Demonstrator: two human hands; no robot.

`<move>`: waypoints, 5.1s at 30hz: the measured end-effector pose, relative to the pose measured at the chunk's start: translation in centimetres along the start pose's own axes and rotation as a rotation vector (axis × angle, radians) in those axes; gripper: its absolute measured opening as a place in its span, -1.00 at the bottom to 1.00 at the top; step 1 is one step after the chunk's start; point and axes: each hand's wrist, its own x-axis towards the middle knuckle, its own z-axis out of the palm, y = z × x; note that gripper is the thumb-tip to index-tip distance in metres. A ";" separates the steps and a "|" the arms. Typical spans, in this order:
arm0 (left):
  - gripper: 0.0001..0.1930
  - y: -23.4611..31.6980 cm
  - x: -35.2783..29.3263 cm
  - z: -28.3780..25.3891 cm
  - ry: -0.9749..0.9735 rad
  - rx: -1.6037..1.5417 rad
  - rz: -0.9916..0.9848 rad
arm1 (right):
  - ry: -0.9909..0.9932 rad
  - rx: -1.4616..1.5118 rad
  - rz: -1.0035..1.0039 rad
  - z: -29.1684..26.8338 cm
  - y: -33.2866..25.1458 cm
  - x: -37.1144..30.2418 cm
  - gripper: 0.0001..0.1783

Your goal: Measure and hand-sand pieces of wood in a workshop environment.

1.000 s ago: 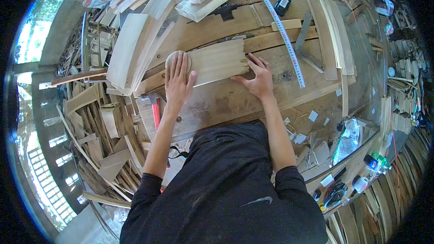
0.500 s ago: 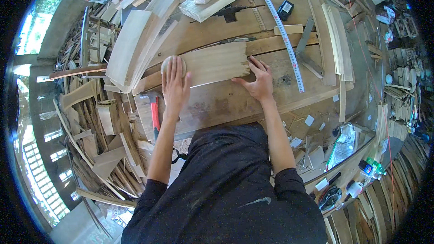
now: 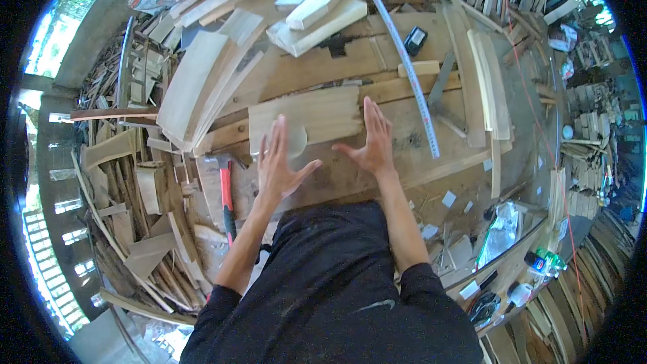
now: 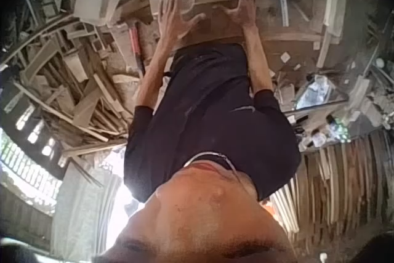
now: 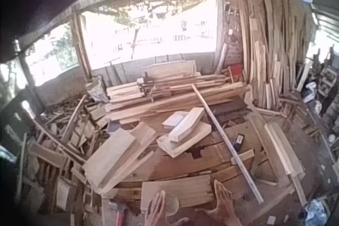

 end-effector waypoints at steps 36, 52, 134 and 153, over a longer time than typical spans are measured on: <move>0.13 -7.6 -3.1 3.2 0.322 -0.152 -0.083 | -0.363 0.031 -0.205 4.9 -5.0 3.3 -0.52; 0.13 -8.1 -3.1 4.2 0.326 -0.093 -0.107 | -0.370 0.065 -0.367 5.6 -6.4 2.8 -0.56; -0.25 -7.9 -3.1 3.4 0.329 -0.174 -0.073 | -0.495 0.115 -0.306 6.9 -7.5 5.3 -0.55; -0.30 -8.9 -3.4 4.3 0.290 -0.071 -0.057 | -0.439 0.146 -0.457 9.3 -8.5 5.1 -0.54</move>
